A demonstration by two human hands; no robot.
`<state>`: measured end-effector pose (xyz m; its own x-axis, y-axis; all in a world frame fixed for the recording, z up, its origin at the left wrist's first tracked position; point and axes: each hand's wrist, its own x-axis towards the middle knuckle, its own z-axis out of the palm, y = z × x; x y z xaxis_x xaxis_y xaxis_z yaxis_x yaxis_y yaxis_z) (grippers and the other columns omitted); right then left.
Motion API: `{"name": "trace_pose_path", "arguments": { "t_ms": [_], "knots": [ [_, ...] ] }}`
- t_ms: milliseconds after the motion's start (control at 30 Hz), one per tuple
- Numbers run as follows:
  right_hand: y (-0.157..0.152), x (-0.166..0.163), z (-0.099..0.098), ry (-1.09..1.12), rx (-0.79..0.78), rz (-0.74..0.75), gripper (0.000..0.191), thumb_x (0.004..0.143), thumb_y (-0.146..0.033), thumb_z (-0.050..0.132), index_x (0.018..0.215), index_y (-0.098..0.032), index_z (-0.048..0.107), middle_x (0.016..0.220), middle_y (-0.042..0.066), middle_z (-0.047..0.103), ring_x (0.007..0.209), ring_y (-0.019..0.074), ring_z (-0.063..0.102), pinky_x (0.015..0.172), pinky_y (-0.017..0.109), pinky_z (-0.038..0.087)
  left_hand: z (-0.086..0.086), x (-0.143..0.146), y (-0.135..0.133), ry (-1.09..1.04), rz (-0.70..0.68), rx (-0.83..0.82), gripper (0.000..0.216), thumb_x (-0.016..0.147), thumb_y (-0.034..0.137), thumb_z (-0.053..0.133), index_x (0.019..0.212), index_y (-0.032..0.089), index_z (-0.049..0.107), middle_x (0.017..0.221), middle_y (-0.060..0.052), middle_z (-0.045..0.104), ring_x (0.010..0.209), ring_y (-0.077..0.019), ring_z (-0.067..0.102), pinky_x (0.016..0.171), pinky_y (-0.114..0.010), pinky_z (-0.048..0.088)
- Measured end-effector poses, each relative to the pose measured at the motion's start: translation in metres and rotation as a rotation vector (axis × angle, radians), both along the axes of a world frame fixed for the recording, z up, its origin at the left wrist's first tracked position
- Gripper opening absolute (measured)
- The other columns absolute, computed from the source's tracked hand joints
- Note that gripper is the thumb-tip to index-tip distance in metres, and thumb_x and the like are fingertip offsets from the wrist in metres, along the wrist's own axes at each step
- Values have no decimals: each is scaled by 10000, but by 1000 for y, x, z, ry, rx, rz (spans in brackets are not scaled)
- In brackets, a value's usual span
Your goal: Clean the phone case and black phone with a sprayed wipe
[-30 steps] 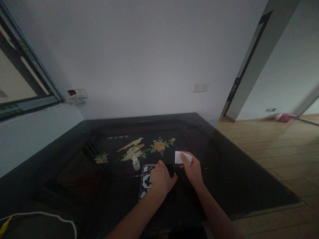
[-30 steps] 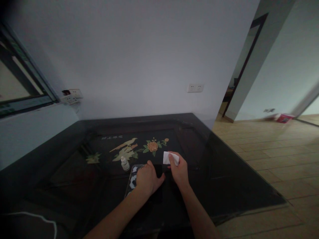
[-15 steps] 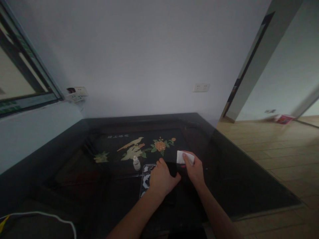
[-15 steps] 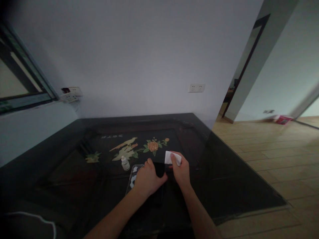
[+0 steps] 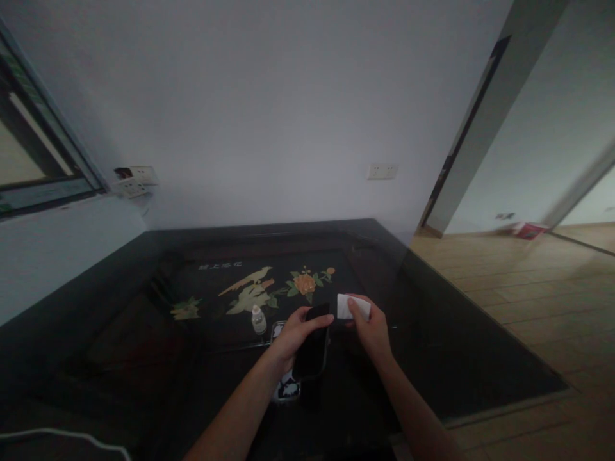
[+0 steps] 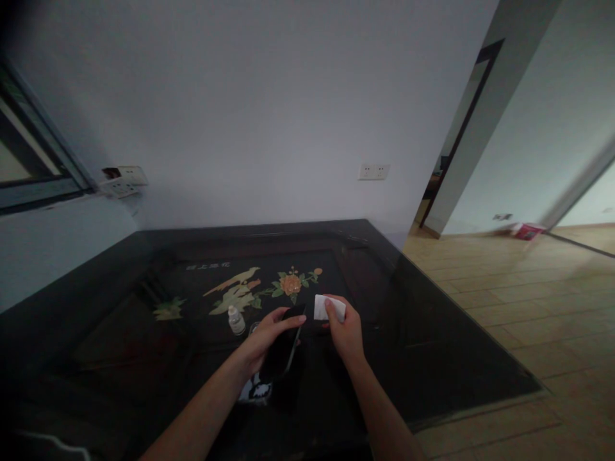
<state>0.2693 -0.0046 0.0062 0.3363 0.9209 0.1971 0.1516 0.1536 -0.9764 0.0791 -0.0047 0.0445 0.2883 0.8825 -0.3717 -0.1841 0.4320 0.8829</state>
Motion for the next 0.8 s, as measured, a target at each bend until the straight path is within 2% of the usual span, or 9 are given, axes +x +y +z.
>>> {"name": "trace_pose_path", "arguments": {
  "t_ms": [100, 200, 367, 500, 667, 800],
  "knots": [
    [0, 0, 0, -22, -20, 3, 534, 845, -648, 659, 1053, -168, 768, 943, 115, 785, 752, 286, 726, 545, 345, 617, 0, -3, -1, -172, -37, -177, 395, 837, 419, 715, 1127, 164, 627, 827, -54, 749, 668, -210, 720, 658, -321, 572],
    [1, 0, -1, -23, -25, -6, 540, 835, -658, 666, 1035, -167, 768, 940, 117, 785, 778, 298, 729, 560, 358, 629, -6, -7, 0, -294, -145, -277, 389, 933, 414, 520, 1139, 114, 657, 894, -115, 774, 788, -245, 755, 738, -345, 589],
    [4, 0, -6, -3, -1, -4, 516, 837, -636, 684, 1026, -164, 770, 1016, 124, 785, 836, 297, 737, 674, 396, 654, -13, -13, -1, -307, -262, -201, 503, 935, 463, 429, 1206, 105, 657, 1035, -152, 772, 974, -278, 750, 900, -397, 562],
    [1, -3, -6, -66, 41, 16, 446, 889, -565, 664, 1097, -186, 773, 1093, 121, 786, 921, 306, 751, 827, 443, 634, -12, -14, -4, -279, -288, -187, 516, 913, 449, 414, 1210, 107, 661, 1035, -162, 768, 999, -294, 740, 939, -425, 538],
    [-8, -14, -5, -332, 224, 205, 318, 978, -386, 583, 1213, -265, 760, 1293, 75, 731, 1216, 289, 674, 1120, 502, 482, -10, -10, -8, -345, -294, -191, 488, 917, 395, 401, 1216, 112, 664, 1009, -147, 770, 1015, -289, 731, 951, -425, 524],
    [-10, -19, -6, -514, 282, 386, 365, 979, -260, 558, 1306, -323, 706, 1425, 32, 647, 1327, 253, 604, 1180, 506, 429, -10, -7, -9, -311, -268, -169, 514, 922, 434, 387, 1237, 131, 657, 1047, -133, 764, 1001, -271, 727, 974, -419, 512]
  ]
}}
